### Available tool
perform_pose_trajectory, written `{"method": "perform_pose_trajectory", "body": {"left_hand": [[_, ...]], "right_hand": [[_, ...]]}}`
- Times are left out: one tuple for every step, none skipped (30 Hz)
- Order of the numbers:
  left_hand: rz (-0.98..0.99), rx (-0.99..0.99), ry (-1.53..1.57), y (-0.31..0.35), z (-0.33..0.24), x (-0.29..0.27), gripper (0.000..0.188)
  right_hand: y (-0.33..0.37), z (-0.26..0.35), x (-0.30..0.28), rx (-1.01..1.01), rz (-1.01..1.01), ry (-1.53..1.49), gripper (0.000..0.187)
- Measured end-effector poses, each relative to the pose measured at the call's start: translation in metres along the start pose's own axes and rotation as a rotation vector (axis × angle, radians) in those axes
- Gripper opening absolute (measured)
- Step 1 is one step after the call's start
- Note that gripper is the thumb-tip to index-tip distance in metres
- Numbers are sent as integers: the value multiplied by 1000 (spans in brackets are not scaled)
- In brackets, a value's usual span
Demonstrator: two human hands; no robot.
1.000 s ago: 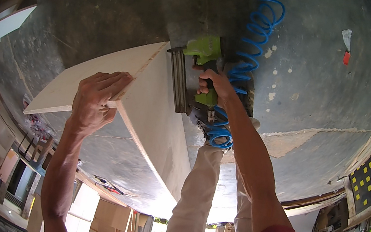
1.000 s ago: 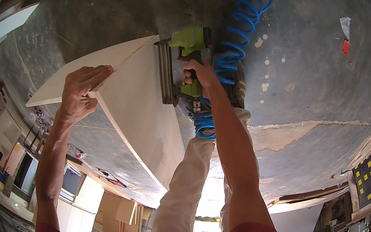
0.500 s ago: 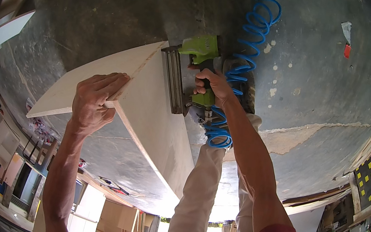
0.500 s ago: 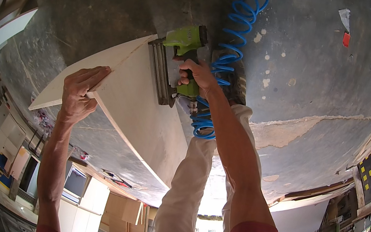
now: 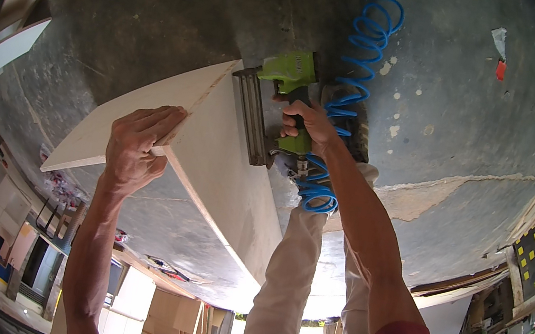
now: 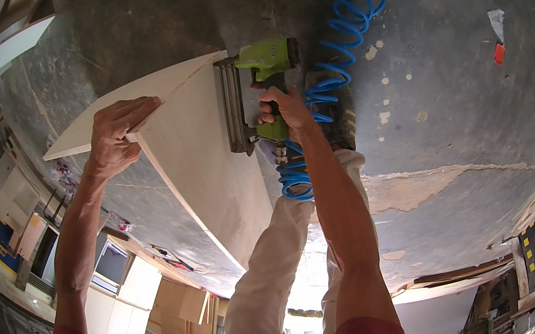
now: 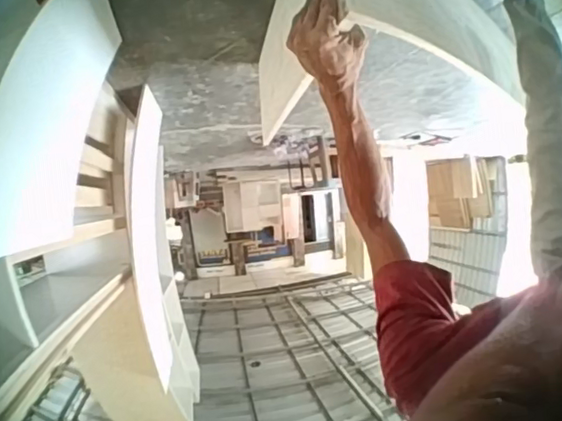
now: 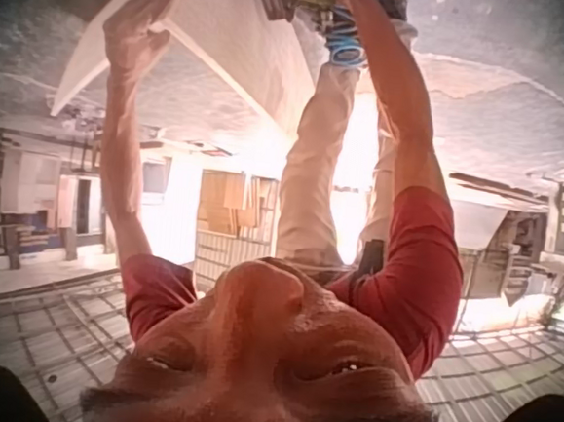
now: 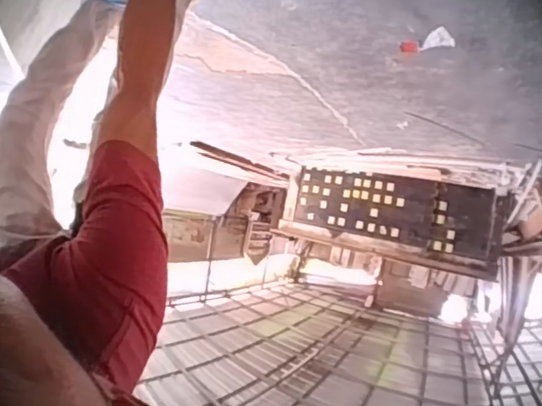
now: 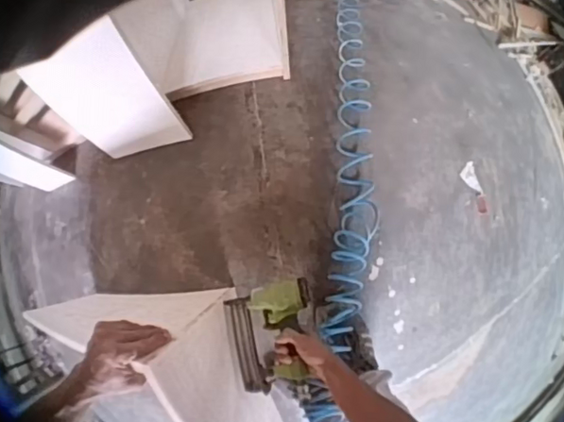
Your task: The person joins white furniture panels together using a pneumatic nail gun, aligning the edges by hand before firing the tool.
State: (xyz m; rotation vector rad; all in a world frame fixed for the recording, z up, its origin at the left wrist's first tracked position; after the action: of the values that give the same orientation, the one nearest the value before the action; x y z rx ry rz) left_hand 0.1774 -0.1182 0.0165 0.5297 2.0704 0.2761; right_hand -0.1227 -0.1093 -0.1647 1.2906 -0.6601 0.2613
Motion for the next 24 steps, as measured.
{"method": "perform_pose_trajectory", "body": {"left_hand": [[-1,0,0,0,0,0,48],[-2,0,0,0,-1,0,48],[0,-3,0,1,-1,0,48],[2,-5,1,1,-1,0,48],[4,-7,2,1,-1,-1,48],[4,-5,4,1,-2,-1,48],[4,-2,8,0,-2,-1,48],[4,2,12,-1,-3,-1,48],[3,2,12,-1,-3,-1,48],[2,2,13,0,-2,-1,48],[2,2,13,0,-1,-1,48],[1,-2,13,0,-1,0,48],[0,-7,12,0,-1,1,49],[0,-12,12,0,-1,1,49],[-2,-15,17,0,-1,1,49],[-6,-19,21,0,-2,1,49],[-9,-24,24,0,-2,1,49],[-8,-24,31,0,-2,0,48],[-7,-24,38,1,-1,0,48],[-6,-23,46,1,-1,0,48],[-7,-23,48,1,-1,0,48],[-7,-23,49,1,-1,0,48],[-6,-23,51,1,-1,0,48],[-18,-30,57,0,-2,0,49]], "right_hand": [[2,1,1,0,2,12,40],[3,1,3,-1,3,24,40],[5,1,5,1,9,13,41],[5,1,6,2,14,1,41],[6,1,8,4,19,-11,42],[6,1,8,6,21,-15,42],[6,1,8,8,21,-18,42],[6,0,7,10,22,-22,42],[6,0,7,5,18,-13,42],[6,-1,7,0,16,-3,41],[6,-1,6,-4,13,6,41],[7,-1,5,-4,9,3,42],[9,0,7,-2,4,0,42],[11,1,8,-1,0,-4,42],[14,2,9,-1,2,9,43],[19,4,12,-1,5,22,44],[23,5,16,-1,9,35,45],[26,5,19,10,18,17,45],[29,4,22,20,26,1,46],[32,4,24,29,34,-16,46],[35,4,25,25,45,-27,46],[37,5,26,20,56,-39,45],[38,5,27,16,67,-51,45],[38,5,28,18,70,-60,45]]}}
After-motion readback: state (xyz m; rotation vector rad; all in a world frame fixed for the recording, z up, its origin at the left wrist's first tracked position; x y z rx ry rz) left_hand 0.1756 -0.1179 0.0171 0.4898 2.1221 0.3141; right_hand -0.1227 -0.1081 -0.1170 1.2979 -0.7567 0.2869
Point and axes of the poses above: each hand's wrist, its own y-axis away from the middle knuckle, its own x-axis out of the palm, z = x × y, the point moved 1 cm from there along -y, towards the middle knuckle, and after that the axes turned 7 degrees about -x, right-handed, at the moved point
